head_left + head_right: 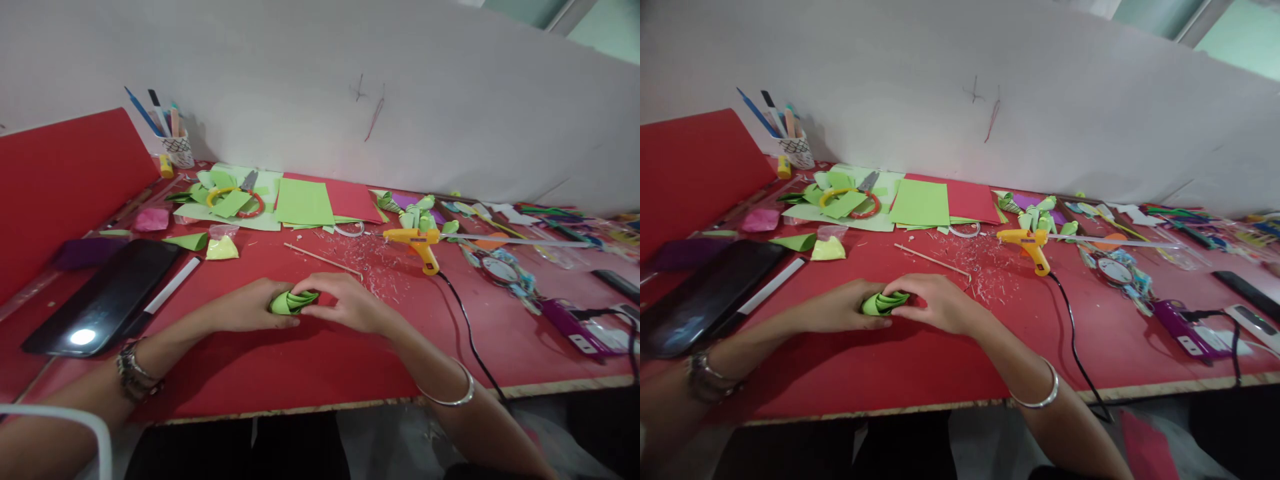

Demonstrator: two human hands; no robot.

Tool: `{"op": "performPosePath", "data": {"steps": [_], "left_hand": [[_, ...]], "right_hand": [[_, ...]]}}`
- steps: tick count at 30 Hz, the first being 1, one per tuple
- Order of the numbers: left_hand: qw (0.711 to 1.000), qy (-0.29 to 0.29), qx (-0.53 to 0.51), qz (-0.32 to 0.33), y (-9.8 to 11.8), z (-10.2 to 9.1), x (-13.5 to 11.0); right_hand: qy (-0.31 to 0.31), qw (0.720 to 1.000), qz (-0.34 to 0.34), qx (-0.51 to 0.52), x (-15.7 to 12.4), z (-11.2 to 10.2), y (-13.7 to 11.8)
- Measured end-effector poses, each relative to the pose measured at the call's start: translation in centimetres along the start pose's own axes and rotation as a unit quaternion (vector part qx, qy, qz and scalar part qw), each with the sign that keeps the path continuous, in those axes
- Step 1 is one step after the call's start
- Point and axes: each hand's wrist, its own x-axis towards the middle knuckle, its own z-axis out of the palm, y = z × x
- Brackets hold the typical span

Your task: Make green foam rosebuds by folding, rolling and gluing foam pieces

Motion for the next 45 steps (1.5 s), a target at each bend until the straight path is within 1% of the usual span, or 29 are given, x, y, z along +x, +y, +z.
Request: {"op": "performPosePath", "data": {"steps": [11, 21, 28, 33, 41, 45], "left_hand": [[0.998, 0.017, 0.062, -0.017, 0.46, 0.2, -0.17], [0.998, 0.012, 0.064, -0.009, 0.41, 0.14, -0.16], [0.998, 0.014, 0.064, -0.006, 0.25, 0.17, -0.1], [0.999, 0.015, 0.04, -0.002, 0.35, 0.06, -0.13], [0.999, -0.002, -0.054, 0.01, 0.01, 0.01, -0.08], [0.995, 0.005, -0.098, 0.027, 0.02, 0.08, -0.05]], "right_hand": [[-0.009, 1.0, 0.006, -0.012, 0.02, 0.13, 0.06], [-0.035, 0.999, 0.006, -0.025, 0.04, 0.06, 0.15], [-0.031, 0.999, 0.007, -0.034, -0.01, 0.15, 0.24], [-0.01, 1.0, 0.003, -0.009, 0.04, 0.12, 0.12], [0.026, 0.998, 0.016, 0.059, 0.05, -0.07, 0.1], [0.051, 0.993, 0.027, 0.102, 0.05, 0.22, 0.22]]}}
